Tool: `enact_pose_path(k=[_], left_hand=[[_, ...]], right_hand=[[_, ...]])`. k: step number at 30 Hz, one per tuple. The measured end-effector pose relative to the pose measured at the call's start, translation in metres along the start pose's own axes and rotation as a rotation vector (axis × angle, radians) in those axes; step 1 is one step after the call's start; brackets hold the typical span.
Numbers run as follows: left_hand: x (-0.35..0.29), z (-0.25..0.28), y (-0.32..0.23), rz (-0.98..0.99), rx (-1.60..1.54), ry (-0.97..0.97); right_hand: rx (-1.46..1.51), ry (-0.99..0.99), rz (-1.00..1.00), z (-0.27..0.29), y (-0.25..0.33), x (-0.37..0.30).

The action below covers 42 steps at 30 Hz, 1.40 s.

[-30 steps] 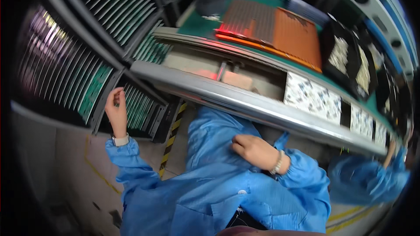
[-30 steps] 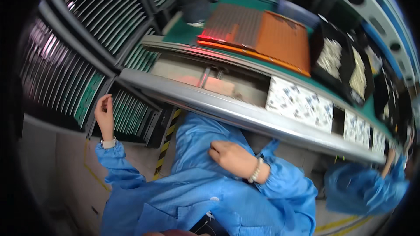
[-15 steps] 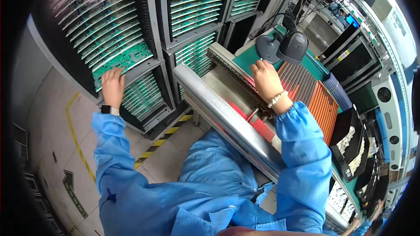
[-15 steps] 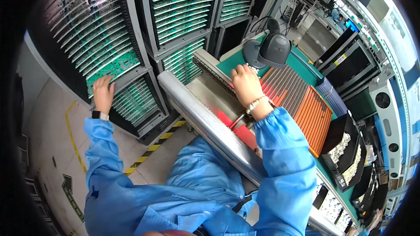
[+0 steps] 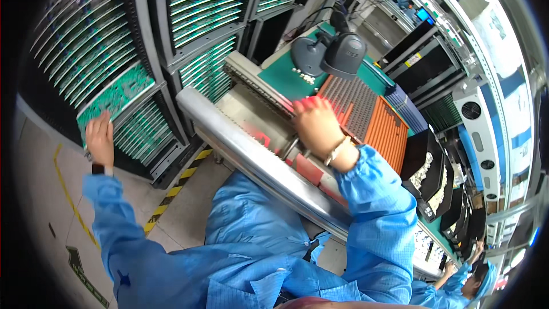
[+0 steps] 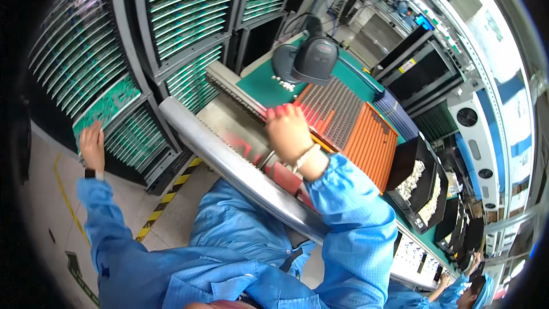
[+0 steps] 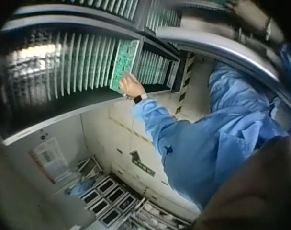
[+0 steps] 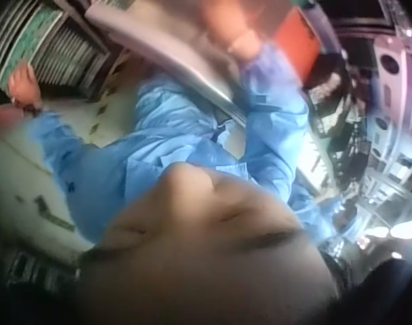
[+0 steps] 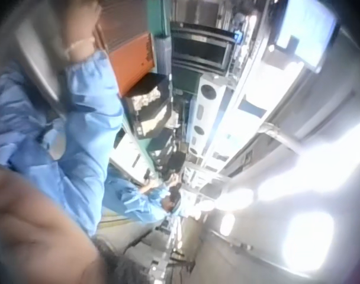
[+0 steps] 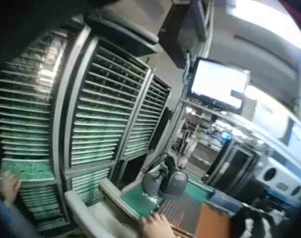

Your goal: Manually placing small electronic components onto a printed circuit board and scanning the board with a handheld scanner.

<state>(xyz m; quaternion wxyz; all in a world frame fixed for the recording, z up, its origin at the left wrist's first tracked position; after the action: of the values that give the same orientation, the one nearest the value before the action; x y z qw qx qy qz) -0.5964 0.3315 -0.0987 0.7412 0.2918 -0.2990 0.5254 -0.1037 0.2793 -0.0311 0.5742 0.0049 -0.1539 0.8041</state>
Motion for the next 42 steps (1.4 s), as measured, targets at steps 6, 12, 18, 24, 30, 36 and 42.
enact_pose_path(k=[6, 12, 18, 24, 30, 36, 42], left_hand=[[-0.029, 0.067, -0.078, -0.057, -0.071, 0.020], [-0.002, 0.127, -0.145, 0.048, -0.406, 0.081], [0.069, 0.141, -0.204, 0.052, -0.823, 0.203], [0.084, 0.065, -0.261, 0.338, -1.434, 0.831], [0.084, 0.025, -0.305, 0.320, -1.672, 1.258], [0.090, -0.040, -0.255, 0.535, -1.694, 1.100], [0.099, -0.060, -0.263, 0.648, -1.833, 1.022]], right_hand=[[0.125, 0.007, 0.146, 0.034, 0.048, -0.045], [0.479, -0.202, 0.215, 0.090, 0.054, -0.061], [0.772, -0.322, 0.218, 0.128, 0.045, -0.084], [1.357, -0.030, -0.197, 0.091, 0.002, -0.107], [1.859, 0.250, -0.568, 0.037, -0.021, -0.122], [2.026, 0.085, -0.911, -0.011, -0.063, -0.116], [2.163, 0.010, -0.893, -0.034, -0.083, -0.067]])
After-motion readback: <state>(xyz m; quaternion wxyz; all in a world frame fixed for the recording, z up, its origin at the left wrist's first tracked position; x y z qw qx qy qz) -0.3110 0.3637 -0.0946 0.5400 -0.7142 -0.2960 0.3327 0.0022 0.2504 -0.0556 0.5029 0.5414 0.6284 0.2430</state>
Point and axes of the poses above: each hand's wrist, its own x-axis towards the middle knuckle, its own z-axis out of the back of the hand, y = z × x, the point moved 9 cm from there along x, towards the middle knuckle, and after that the axes turned 5 degrees about x, right-handed, at the moved point
